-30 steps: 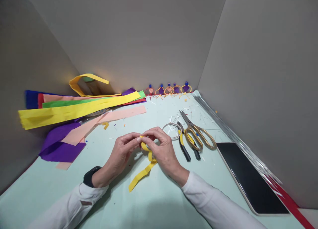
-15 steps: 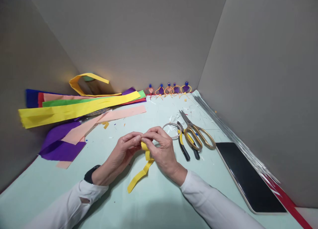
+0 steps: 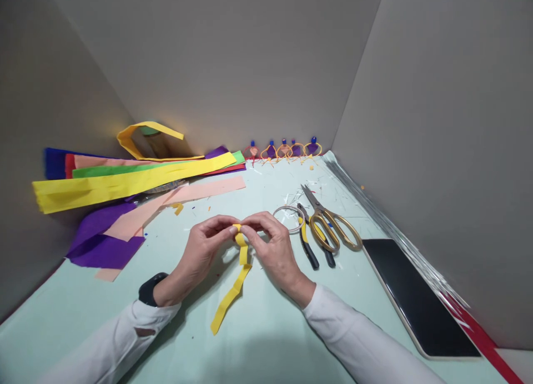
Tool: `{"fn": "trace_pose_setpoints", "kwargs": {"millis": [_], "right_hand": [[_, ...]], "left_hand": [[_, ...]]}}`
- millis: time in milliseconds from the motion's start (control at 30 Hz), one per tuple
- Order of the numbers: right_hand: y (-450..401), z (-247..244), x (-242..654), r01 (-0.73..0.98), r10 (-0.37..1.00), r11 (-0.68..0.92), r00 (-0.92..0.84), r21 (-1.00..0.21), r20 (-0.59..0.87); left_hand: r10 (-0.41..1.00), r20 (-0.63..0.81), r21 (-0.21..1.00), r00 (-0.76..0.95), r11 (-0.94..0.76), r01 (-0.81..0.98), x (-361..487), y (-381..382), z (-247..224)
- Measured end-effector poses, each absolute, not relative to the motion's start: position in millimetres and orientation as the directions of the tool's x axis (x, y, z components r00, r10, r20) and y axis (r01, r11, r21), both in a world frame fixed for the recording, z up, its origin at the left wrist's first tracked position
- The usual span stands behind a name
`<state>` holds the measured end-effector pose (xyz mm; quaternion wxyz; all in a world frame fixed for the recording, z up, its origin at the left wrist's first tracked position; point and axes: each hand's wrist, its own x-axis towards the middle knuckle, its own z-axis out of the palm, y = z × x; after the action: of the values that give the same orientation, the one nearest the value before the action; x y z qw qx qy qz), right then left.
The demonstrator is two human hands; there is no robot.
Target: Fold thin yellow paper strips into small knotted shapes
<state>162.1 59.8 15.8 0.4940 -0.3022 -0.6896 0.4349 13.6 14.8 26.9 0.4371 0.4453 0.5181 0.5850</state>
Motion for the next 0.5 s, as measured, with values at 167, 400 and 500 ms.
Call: {"fn": "trace_pose_setpoints", "kwargs": {"millis": [167,400,500], "right_hand": [[61.4,12.0,160.0,-0.026,0.871,0.306,-0.395,-0.952,0.291],[65.6,9.9,159.5,0.003,0.869,0.295,-0.417,-0.956,0.267],[67.1,11.1,159.3,0.0,0.868,0.296,-0.417,-0.955,0.269]], "left_hand": [[0.959,0.145,0.987,-0.244,-0.121,0.108,12.7,15.3,27.5],[0.937,0.286,0.934,-0.202,-0.226,0.277,13.6,14.2,22.8],[0.946,0.233,0.965,-0.227,-0.195,0.178,13.3,15.6,22.2]]}}
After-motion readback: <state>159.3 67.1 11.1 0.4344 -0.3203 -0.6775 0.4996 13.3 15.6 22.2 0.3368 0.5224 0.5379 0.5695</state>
